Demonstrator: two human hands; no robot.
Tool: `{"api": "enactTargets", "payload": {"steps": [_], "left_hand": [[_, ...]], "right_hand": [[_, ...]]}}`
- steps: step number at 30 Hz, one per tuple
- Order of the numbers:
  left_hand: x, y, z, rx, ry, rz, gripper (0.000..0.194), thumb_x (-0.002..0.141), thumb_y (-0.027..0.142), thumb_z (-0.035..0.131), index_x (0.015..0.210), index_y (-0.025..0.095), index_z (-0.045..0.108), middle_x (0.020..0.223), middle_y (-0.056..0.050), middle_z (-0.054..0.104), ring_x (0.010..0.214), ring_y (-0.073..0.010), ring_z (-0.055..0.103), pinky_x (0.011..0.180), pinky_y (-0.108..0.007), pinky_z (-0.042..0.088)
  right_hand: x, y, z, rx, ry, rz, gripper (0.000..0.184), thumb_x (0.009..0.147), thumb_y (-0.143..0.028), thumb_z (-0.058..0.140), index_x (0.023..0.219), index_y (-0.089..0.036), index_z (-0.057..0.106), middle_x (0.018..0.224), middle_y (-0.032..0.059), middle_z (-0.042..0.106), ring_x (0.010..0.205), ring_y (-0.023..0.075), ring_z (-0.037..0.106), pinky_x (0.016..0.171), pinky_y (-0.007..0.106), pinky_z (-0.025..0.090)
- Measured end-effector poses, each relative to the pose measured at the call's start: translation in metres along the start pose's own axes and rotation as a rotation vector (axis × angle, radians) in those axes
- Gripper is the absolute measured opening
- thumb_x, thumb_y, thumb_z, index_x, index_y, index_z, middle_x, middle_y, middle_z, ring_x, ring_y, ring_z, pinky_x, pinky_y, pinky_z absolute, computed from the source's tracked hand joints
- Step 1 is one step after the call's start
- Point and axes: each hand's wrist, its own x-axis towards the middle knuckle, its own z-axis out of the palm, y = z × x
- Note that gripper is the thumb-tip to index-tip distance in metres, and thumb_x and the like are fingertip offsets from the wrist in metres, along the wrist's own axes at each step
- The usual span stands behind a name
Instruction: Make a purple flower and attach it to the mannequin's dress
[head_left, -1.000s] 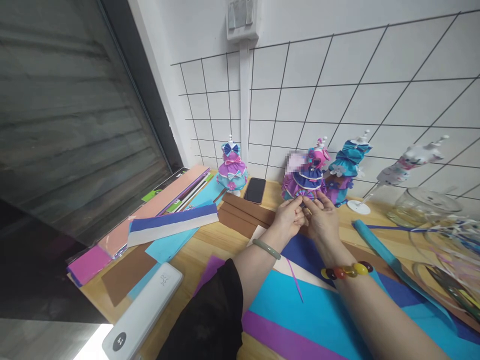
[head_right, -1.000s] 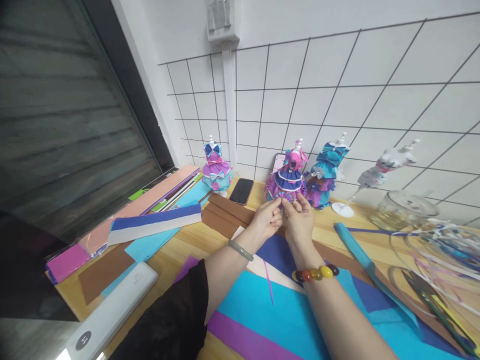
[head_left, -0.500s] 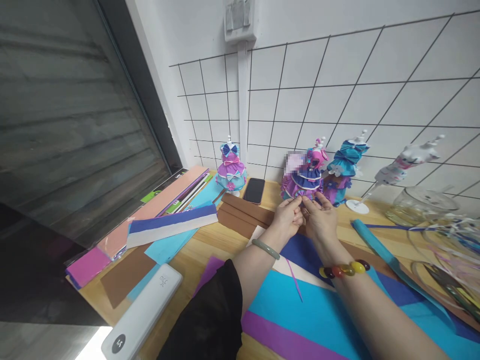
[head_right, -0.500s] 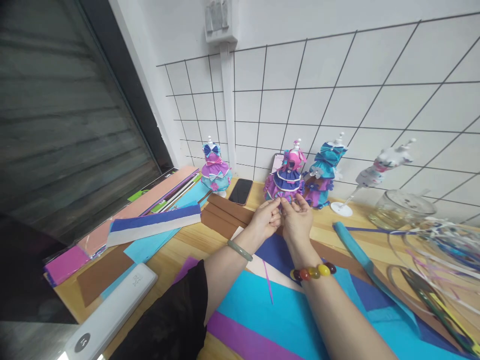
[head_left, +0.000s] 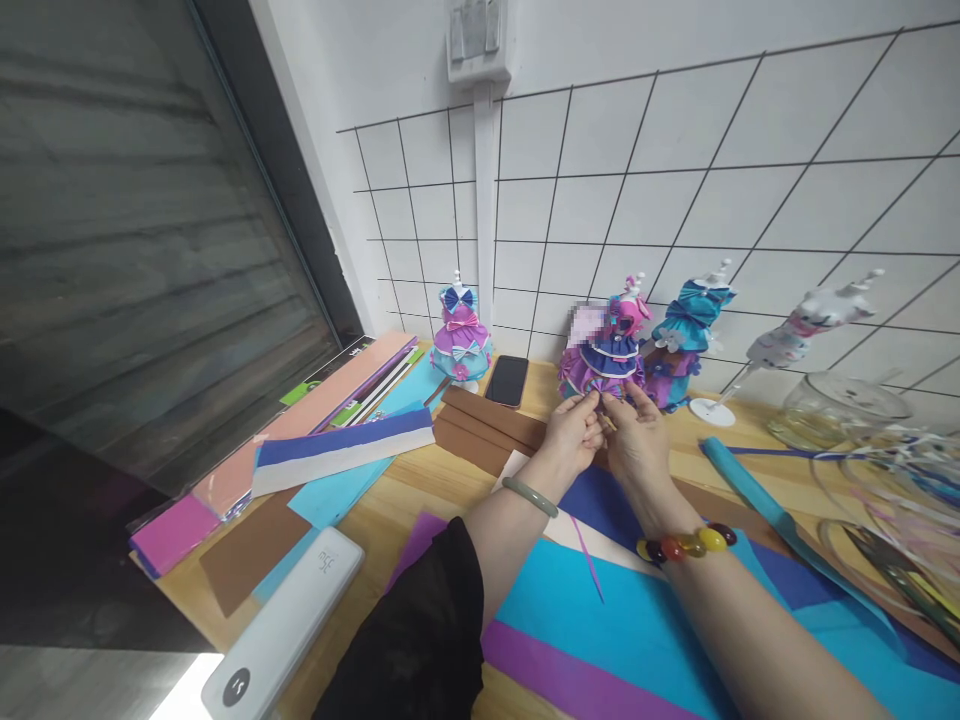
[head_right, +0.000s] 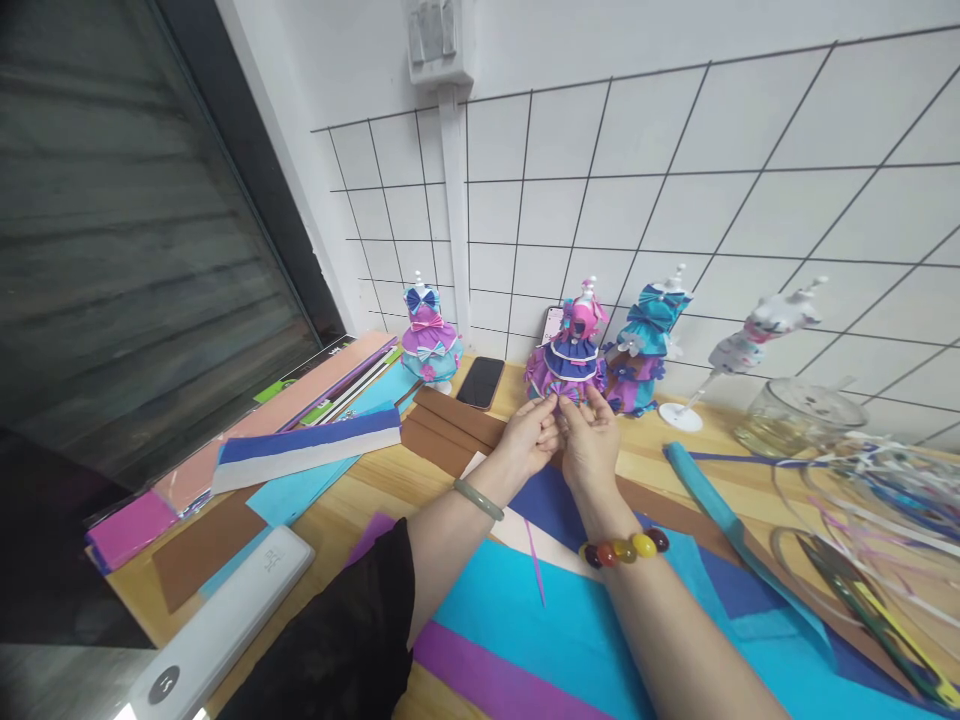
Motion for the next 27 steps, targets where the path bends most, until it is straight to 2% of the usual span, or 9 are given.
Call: {"api": "enactTargets", "payload": {"steps": [5,11,20,27], "left_hand": [[0.000,-0.001,0.000,0.034,0.030,-0.017,0.031,0.067,0.036,0.067,0.069,0.016,0.044,0.045,0.010,0.030,0.031,0.0007,0.021,0.035,-0.017,0.010],[-0.001,-0.001,0.000,0.009,0.009,-0.013,0.029,0.067,0.034,0.068,0.070,0.016,0.045,0.045,0.010,0.029,0.031,0.0004,0.022,0.034,-0.016,0.010],[-0.002,0.001,0.001,-0.011,-0.018,-0.017,0.031,0.066,0.032,0.069,0.067,0.016,0.042,0.045,0.011,0.028,0.030,0.0003,0.022,0.033,-0.016,0.010],[-0.001,0.002,0.000,-0.024,0.039,-0.061,0.028,0.069,0.029,0.067,0.067,0.017,0.042,0.044,0.011,0.025,0.030,0.0002,0.019,0.034,-0.016,0.008]], "right_hand": [[0.002,0.001,0.000,-0.018,0.031,-0.025,0.063,0.047,-0.023,0.079,0.104,-0.021,0.053,0.071,-0.0054,0.057,0.057,0.0086,0.056,0.054,0.024,0.047],[0.006,0.002,0.000,-0.031,0.050,-0.030,0.063,0.048,-0.023,0.079,0.105,-0.020,0.053,0.065,-0.0071,0.056,0.049,0.0059,0.050,0.048,0.020,0.042],[-0.004,-0.005,0.000,-0.006,0.008,0.013,0.059,0.051,-0.025,0.078,0.105,-0.020,0.054,0.064,-0.0069,0.057,0.053,0.0076,0.053,0.053,0.022,0.043],[-0.009,-0.013,-0.002,-0.010,-0.028,0.044,0.060,0.053,-0.024,0.076,0.107,-0.021,0.053,0.071,-0.0049,0.061,0.059,0.0086,0.055,0.057,0.023,0.045]]}}
